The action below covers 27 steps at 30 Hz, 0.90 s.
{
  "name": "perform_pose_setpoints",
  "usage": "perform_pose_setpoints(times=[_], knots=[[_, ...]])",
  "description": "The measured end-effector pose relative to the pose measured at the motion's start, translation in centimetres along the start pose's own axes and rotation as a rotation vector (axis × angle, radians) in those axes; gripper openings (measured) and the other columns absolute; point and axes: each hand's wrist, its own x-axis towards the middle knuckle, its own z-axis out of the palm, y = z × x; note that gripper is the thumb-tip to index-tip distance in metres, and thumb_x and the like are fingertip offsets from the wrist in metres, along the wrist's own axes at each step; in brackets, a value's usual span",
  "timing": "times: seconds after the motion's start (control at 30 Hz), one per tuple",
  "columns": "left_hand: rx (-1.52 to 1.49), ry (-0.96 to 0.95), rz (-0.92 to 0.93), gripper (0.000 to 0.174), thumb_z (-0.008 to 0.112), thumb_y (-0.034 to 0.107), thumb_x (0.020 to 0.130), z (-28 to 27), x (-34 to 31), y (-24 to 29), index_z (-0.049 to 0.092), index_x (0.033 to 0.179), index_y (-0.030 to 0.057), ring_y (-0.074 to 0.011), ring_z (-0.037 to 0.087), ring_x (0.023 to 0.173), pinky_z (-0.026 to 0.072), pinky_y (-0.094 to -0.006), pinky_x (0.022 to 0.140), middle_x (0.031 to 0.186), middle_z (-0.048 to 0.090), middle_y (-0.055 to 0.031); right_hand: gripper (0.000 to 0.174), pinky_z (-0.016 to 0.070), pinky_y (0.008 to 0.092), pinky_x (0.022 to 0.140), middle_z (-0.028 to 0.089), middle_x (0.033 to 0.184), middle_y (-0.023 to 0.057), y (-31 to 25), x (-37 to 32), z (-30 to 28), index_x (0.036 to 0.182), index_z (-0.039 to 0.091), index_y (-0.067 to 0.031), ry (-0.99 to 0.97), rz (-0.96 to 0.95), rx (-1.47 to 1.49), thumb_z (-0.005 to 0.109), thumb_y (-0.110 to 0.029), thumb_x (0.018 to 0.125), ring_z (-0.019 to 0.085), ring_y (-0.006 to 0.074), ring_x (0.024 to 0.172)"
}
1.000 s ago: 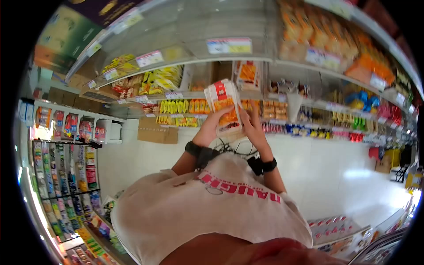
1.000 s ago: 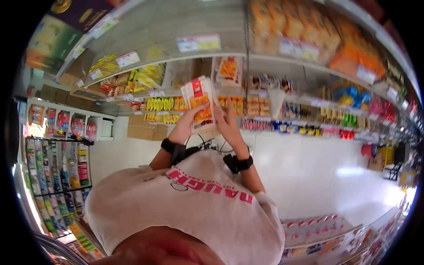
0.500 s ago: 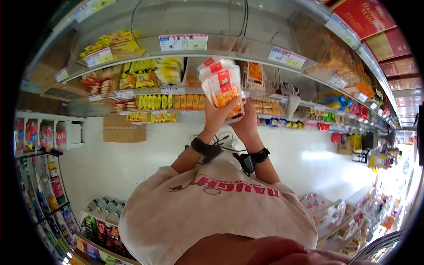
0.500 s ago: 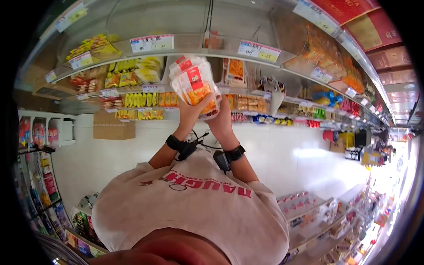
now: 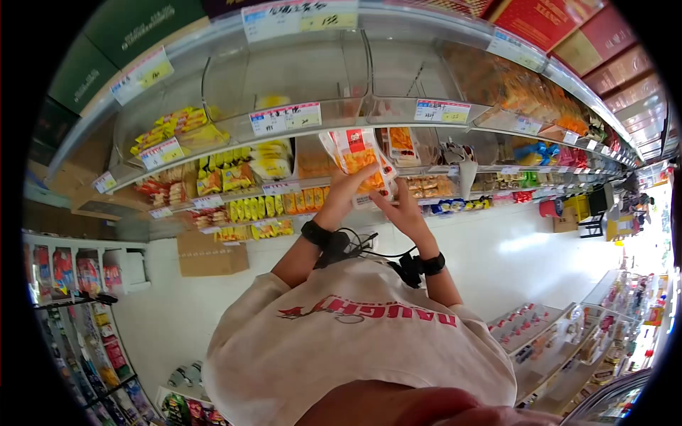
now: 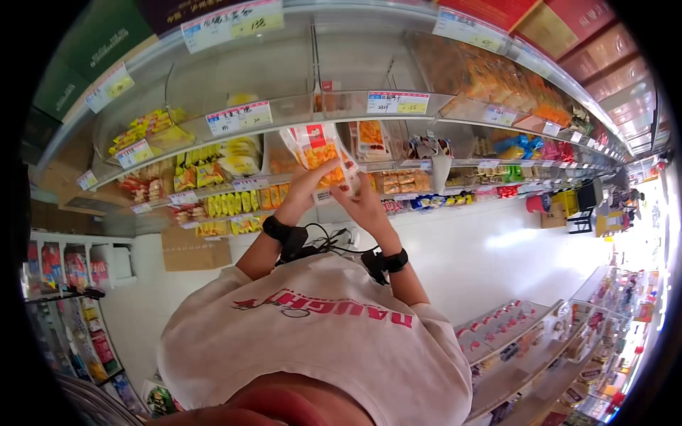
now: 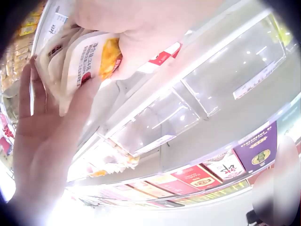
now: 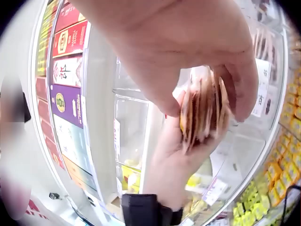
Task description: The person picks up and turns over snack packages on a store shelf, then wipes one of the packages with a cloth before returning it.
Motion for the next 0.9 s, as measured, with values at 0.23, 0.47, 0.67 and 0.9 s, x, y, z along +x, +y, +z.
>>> perform_pose_setpoints(times=[0.23, 0.47, 0.67, 0.9], knots=[[0.140, -0.160, -0.058, 0.036, 0.068, 0.018, 0.098, 0.1, 2.8, 2.1, 0.064, 0.129, -0.0002, -0.0154, 0.070, 0.102, 0.0588, -0.0290, 0.083, 0.121, 0.070, -0.0081, 0.081, 0.0532, 0.0394, 0.083, 0.068, 0.103, 0.0199, 2.6, 6.7, -3.4, 0.135, 0.052, 0.0063, -0.046, -0.327, -0.153, 0.085, -0.041, 0.079, 0.067, 0.0289, 0.094], [0.571, 0.073, 0.311, 0.041, 0.082, 0.015, 0.086, 0.8, 9.4, 3.0, 0.066, 0.121, -0.0007, -0.0137, 0.068, 0.093, 0.0552, -0.0275, 0.083, 0.112, 0.070, -0.0062, 0.082, 0.0512, 0.0387, 0.081, 0.064, 0.111, 0.0194, 3.0, 15.3, -4.6, 0.138, 0.052, 0.0011, -0.215, -0.375, -0.129, 0.089, -0.028, 0.072, 0.063, 0.0294, 0.097], [0.820, -0.078, 0.362, 0.051, 0.083, 0.023, 0.087, -1.7, 12.4, 4.0, 0.065, 0.129, -0.0004, -0.0144, 0.062, 0.112, 0.0479, -0.0285, 0.097, 0.127, 0.067, -0.0054, 0.069, 0.0448, 0.0387, 0.102, 0.063, 0.127, 0.0184, 6.0, 21.4, -3.7, 0.131, 0.060, -0.0020, -0.167, -0.647, -0.208, 0.088, -0.025, 0.073, 0.057, 0.0335, 0.117], [1.359, -0.139, 0.294, 0.057, 0.081, 0.042, 0.087, -2.5, 13.5, 7.2, 0.068, 0.126, 0.0034, -0.0185, 0.065, 0.104, 0.0510, -0.0319, 0.091, 0.120, 0.072, -0.0075, 0.077, 0.0422, 0.0460, 0.109, 0.055, 0.140, 0.0212, 7.9, 23.8, -1.7, 0.142, 0.052, -0.0059, 0.112, -0.728, -0.695, 0.083, -0.035, 0.078, 0.052, 0.0404, 0.129]])
